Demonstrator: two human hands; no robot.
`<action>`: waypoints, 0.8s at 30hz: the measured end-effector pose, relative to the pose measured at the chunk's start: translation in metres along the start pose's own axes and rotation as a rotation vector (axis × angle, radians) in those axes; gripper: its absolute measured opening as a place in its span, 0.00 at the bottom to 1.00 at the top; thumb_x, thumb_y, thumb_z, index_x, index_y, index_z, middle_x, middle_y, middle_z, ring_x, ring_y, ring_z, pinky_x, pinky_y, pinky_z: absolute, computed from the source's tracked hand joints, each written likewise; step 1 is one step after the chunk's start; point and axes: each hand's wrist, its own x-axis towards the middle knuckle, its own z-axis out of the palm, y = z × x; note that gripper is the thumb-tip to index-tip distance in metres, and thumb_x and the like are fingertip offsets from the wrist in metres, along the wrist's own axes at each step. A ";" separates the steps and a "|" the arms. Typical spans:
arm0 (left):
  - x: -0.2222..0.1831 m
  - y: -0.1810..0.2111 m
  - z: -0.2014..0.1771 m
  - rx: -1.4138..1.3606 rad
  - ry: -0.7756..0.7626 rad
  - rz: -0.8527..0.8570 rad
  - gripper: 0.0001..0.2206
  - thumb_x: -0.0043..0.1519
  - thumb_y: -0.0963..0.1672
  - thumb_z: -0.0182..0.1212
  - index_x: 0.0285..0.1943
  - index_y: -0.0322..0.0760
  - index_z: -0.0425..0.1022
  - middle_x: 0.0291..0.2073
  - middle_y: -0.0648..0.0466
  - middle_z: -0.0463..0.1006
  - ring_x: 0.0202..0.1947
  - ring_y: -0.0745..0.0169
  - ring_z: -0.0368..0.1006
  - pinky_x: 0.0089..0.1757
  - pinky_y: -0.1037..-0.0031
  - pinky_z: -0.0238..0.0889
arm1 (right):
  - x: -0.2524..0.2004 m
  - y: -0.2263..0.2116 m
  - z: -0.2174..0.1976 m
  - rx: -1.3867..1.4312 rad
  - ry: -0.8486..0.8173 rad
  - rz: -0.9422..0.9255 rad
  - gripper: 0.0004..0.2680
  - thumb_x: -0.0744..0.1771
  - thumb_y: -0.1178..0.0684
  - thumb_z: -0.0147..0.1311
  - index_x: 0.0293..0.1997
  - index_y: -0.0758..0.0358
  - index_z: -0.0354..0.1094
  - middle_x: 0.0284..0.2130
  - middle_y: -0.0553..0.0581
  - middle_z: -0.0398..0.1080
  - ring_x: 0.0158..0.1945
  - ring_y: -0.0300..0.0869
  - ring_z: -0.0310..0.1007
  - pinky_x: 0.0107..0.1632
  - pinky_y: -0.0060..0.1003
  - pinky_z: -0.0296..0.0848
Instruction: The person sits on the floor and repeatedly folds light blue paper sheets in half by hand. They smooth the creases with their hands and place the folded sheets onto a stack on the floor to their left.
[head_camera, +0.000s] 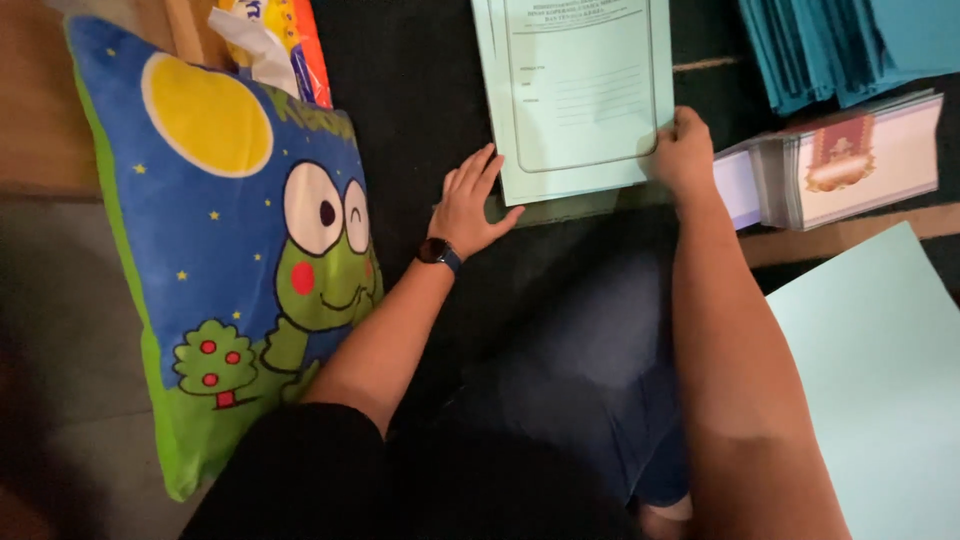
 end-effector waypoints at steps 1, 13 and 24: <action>-0.001 0.000 0.000 0.001 -0.005 -0.002 0.37 0.63 0.56 0.68 0.77 0.40 0.58 0.75 0.45 0.58 0.72 0.45 0.59 0.62 0.54 0.57 | 0.002 0.005 0.002 0.002 -0.003 0.004 0.10 0.71 0.63 0.48 0.59 0.63 0.68 0.43 0.63 0.75 0.48 0.56 0.76 0.51 0.57 0.71; 0.000 0.002 -0.002 0.003 0.035 0.034 0.30 0.64 0.52 0.69 0.73 0.38 0.65 0.73 0.46 0.62 0.69 0.48 0.65 0.59 0.56 0.59 | -0.016 -0.032 0.005 -0.018 0.005 -0.002 0.10 0.71 0.65 0.45 0.59 0.75 0.66 0.46 0.75 0.73 0.54 0.69 0.72 0.56 0.68 0.67; 0.003 0.005 -0.011 -0.011 0.017 0.092 0.24 0.66 0.50 0.69 0.67 0.37 0.71 0.73 0.45 0.61 0.69 0.45 0.64 0.60 0.50 0.60 | -0.015 -0.038 0.013 -0.063 0.018 0.065 0.09 0.71 0.60 0.41 0.58 0.62 0.62 0.47 0.68 0.71 0.47 0.58 0.72 0.43 0.54 0.71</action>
